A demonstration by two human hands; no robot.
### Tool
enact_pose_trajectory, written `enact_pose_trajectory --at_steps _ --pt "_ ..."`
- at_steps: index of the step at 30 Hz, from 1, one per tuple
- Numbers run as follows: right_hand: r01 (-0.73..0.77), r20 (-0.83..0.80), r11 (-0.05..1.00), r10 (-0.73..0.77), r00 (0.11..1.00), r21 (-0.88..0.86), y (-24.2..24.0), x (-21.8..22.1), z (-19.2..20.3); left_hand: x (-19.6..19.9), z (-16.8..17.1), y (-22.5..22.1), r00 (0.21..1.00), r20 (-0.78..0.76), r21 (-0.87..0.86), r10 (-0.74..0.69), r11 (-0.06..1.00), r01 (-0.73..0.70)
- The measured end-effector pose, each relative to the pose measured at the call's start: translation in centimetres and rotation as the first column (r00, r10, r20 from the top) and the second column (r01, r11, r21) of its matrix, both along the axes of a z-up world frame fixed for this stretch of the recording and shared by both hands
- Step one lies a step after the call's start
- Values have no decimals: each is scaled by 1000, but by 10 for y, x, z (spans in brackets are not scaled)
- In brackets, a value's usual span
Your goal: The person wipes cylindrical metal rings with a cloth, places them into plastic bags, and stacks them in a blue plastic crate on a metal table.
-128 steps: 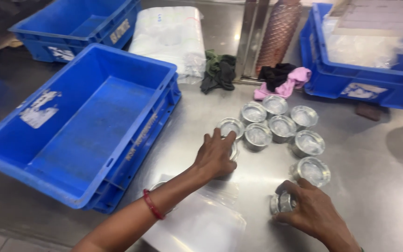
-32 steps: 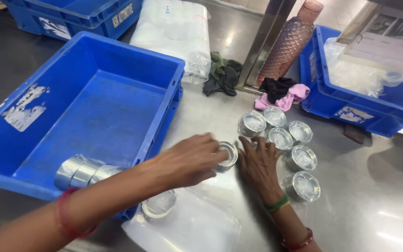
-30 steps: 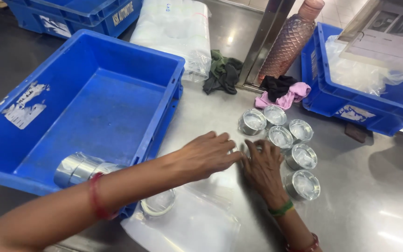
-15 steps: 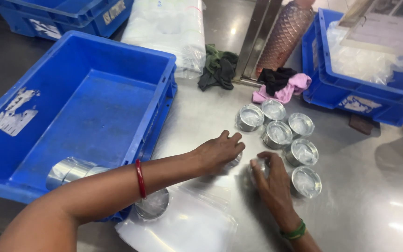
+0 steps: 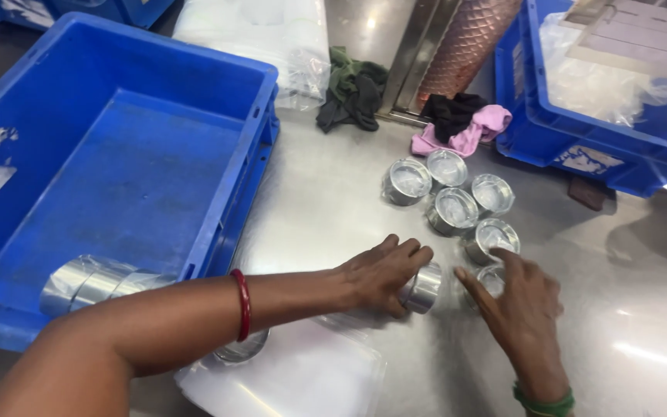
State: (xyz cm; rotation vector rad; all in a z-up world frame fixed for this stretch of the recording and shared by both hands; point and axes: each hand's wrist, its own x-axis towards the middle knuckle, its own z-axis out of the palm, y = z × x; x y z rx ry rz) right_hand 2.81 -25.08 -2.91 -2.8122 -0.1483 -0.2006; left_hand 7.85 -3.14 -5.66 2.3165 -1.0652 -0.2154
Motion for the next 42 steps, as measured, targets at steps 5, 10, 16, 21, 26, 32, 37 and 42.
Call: enact_pose_trajectory --at_steps 5,10,16,21,26,32,37,42 --pt "228 52 951 -222 974 -209 -10 -6 -30 6 -5 -4 996 6 39 -85 996 84" --pt "275 -275 730 -124 953 625 16 -6 -38 -2 9 -1 998 -54 80 25 997 -20" --pt "22 31 989 -27 999 144 34 -25 -55 -10 15 5 995 62 62 77 995 -80" --pt "15 39 996 -18 999 93 2 3 -49 7 -4 -5 998 67 95 7 995 -13" --pt "200 361 959 -118 925 -199 -25 35 -49 10 2 -7 999 39 67 8 998 -10" --pt "78 294 978 -134 946 196 -30 26 -52 19 2 0 995 18 44 102 994 -102" --pt "-7 -24 493 57 998 870 -1 6 -47 30 -8 2 991 66 79 120 989 -126" --pt "-320 108 890 301 947 325 12 6 -32 51 -12 9 997 -58 141 -61 988 68"
